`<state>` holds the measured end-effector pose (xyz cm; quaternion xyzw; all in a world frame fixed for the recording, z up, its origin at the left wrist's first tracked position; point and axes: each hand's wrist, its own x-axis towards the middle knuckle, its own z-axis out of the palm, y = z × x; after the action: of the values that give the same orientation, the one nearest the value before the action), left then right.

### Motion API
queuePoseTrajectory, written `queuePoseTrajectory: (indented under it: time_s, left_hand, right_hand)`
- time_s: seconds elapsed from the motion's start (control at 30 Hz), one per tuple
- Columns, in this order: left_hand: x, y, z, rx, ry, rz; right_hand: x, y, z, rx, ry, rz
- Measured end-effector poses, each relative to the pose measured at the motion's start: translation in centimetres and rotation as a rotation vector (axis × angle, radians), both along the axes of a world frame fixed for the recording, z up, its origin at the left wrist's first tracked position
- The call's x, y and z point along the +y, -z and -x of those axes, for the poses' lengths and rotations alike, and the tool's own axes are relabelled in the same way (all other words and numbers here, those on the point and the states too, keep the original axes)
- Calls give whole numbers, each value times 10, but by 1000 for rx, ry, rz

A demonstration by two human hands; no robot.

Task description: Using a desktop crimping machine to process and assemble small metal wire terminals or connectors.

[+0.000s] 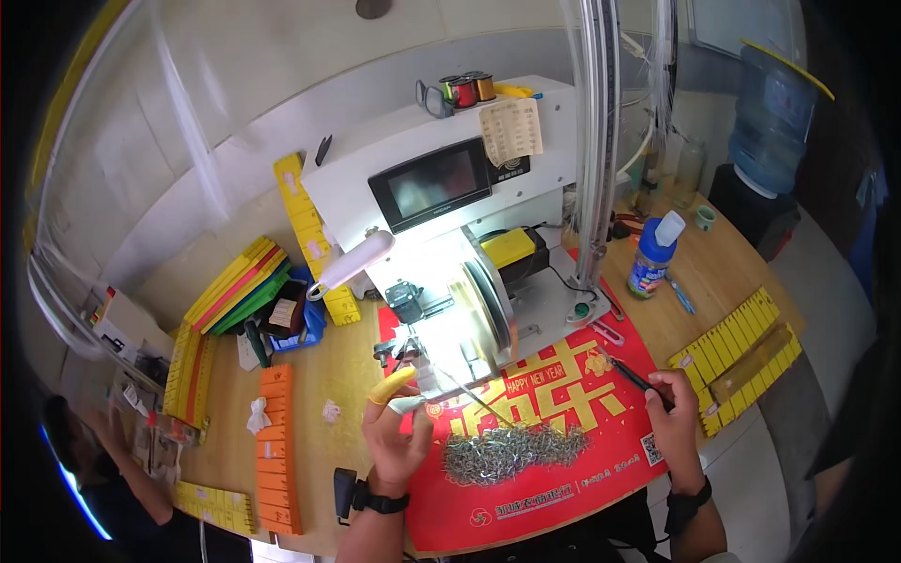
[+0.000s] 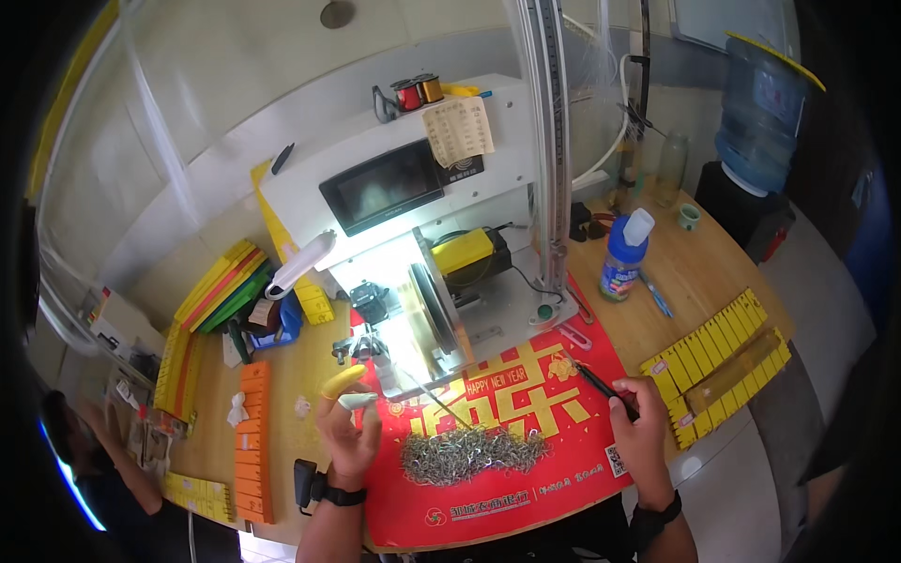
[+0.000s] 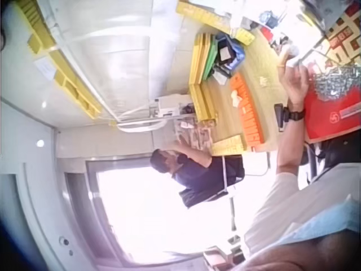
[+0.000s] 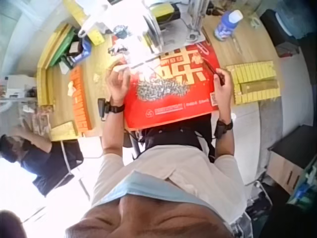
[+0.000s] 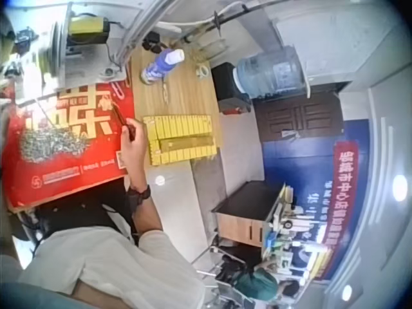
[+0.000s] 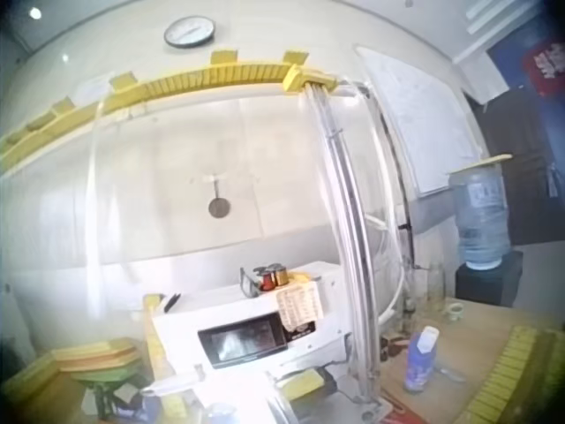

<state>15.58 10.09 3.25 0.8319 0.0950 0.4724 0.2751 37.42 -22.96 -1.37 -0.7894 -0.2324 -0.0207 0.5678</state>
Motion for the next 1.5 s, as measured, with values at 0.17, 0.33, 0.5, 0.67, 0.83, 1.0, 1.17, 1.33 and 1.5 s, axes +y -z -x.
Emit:
queuePoseTrajectory:
  time_s: [0.17,0.33,0.5,0.67,0.83,1.0,1.17,1.33,1.5]
  left_hand:
    - [6,5,-5,46,38,-88]
    - [0,-5,-11,111,70,-93]
    - [6,2,-8,105,87,11]
    - [6,1,-11,68,101,9]
    - [6,5,-10,58,104,29]
    - [6,7,-12,20,98,74]
    - [8,14,-13,-7,136,123]
    - [8,12,-10,-21,124,123]
    - [8,12,-10,-51,117,132]
  right_hand:
    - [-6,0,-4,-82,-35,-236]
    - [-6,-4,-5,-222,-70,-241]
    - [-20,12,-7,87,5,-484]
    - [-5,-22,-5,177,-20,-489]
    - [12,-34,-12,21,-117,-244]
    - [34,-33,-28,-312,-246,82]
    - [53,-54,-24,-357,-224,211]
    - [60,-67,-25,-422,-272,348]
    - [65,-64,-29,-454,-326,350]
